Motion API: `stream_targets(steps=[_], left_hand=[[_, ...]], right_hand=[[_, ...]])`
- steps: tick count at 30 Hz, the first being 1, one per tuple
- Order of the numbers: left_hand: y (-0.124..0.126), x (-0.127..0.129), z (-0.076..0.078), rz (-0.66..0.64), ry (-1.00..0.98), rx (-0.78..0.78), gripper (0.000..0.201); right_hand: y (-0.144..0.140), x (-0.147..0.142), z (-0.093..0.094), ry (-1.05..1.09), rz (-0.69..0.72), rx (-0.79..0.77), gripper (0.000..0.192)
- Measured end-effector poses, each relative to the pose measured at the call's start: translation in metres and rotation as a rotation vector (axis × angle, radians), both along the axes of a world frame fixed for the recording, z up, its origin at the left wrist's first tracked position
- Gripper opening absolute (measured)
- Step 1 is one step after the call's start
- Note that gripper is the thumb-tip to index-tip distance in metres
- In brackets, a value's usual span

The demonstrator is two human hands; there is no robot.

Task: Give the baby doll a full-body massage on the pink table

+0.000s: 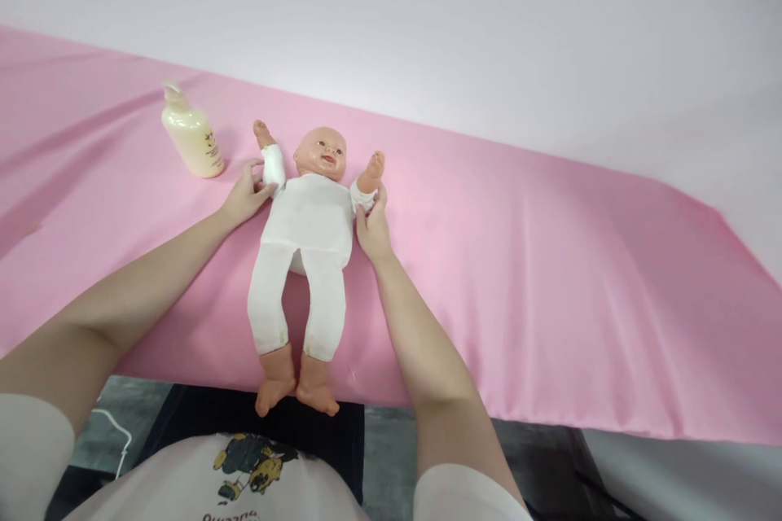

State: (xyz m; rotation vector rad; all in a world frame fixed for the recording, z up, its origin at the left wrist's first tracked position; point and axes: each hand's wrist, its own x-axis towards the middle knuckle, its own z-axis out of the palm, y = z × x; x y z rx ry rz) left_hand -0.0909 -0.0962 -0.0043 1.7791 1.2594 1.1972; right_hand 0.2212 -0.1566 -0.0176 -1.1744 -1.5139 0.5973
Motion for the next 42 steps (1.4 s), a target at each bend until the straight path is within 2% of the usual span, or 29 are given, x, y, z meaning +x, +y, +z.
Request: stream_targets(steps=[3,7,10,14,19,22,26,31,36,42], left_hand=[[-0.005,0.002,0.005,0.021,0.137,0.048,0.063],[-0.004,0.003,0.006,0.011,0.232,0.106,0.059],[-0.001,0.002,0.003,0.006,0.276,0.120,0.059],[-0.001,0.002,0.002,0.015,0.289,0.101,0.061],[-0.002,0.002,0.003,0.020,0.265,0.073,0.062],[-0.001,0.002,0.001,0.012,0.201,0.085,0.062],[0.001,0.001,-0.002,-0.003,0.157,0.086,0.062],[0.004,0.001,-0.005,0.012,0.245,0.113,0.062],[0.008,0.000,-0.009,0.072,0.358,0.088,0.063],[0.011,-0.001,-0.015,0.105,0.318,0.080,0.060]], right_hand=[[0.000,-0.002,0.002,-0.071,-0.031,0.021,0.076],[0.004,0.001,-0.002,-0.129,-0.115,-0.015,0.056],[0.003,0.003,-0.003,-0.161,-0.139,0.049,0.049],[-0.002,0.001,0.005,-0.176,-0.186,0.154,0.048],[-0.009,-0.001,0.009,-0.050,-0.219,0.101,0.051],[-0.009,-0.001,0.007,0.016,-0.262,0.102,0.045],[-0.006,0.000,0.006,-0.021,-0.193,0.085,0.044],[-0.003,0.001,0.005,-0.129,-0.078,0.062,0.054],[0.002,0.003,0.000,-0.187,-0.070,0.029,0.058],[0.013,0.009,-0.008,-0.179,-0.044,-0.004,0.057]])
